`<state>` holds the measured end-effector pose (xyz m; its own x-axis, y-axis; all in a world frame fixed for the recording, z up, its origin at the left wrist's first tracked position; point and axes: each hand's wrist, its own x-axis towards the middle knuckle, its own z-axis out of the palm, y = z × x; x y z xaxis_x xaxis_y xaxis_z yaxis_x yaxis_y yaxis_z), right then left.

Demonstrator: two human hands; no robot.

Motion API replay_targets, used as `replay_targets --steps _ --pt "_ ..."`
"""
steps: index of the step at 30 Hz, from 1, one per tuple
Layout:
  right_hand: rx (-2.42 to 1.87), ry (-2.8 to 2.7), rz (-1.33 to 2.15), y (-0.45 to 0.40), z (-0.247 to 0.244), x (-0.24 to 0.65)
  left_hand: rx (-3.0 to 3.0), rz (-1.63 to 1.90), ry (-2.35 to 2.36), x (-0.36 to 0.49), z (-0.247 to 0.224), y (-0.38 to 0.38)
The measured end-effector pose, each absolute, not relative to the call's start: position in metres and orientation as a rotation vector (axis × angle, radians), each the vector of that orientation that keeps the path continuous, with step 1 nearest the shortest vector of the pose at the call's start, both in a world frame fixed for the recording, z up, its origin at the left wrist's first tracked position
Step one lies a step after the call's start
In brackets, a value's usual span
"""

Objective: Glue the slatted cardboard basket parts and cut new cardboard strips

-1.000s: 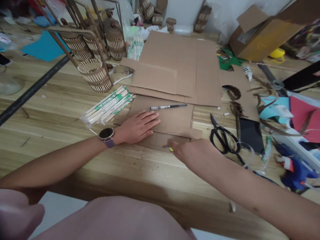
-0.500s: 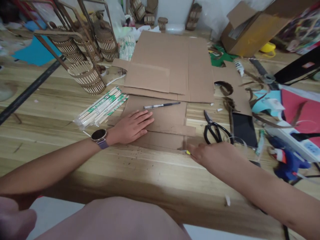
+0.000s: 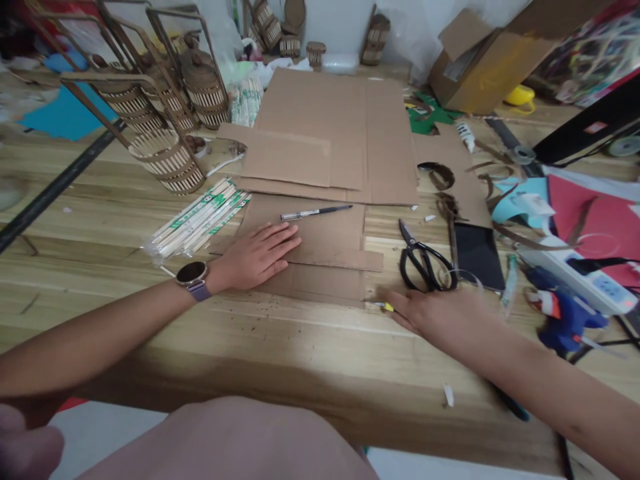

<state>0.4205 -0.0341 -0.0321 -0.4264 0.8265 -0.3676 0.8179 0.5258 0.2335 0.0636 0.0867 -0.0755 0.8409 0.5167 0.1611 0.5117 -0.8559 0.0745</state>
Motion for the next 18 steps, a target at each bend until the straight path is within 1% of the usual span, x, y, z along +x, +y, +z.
replay_targets --steps 4,10,13,16,18 --pt "1.342 2.313 0.062 -0.036 -0.033 0.422 2.976 0.272 0.839 0.063 -0.075 0.087" --pt "1.376 2.272 -0.026 -0.034 -0.027 0.419 2.935 0.296 0.833 0.065 -0.076 0.087" --pt "1.408 2.285 -0.05 -0.034 -0.025 0.417 2.877 0.431 0.822 0.064 -0.076 0.088" --pt "1.448 2.328 -0.103 -0.035 -0.028 0.422 2.789 0.68 0.85 0.056 -0.076 0.091" --pt "1.545 2.344 -0.046 -0.036 -0.032 0.428 2.761 0.774 0.918 0.047 -0.076 0.095"
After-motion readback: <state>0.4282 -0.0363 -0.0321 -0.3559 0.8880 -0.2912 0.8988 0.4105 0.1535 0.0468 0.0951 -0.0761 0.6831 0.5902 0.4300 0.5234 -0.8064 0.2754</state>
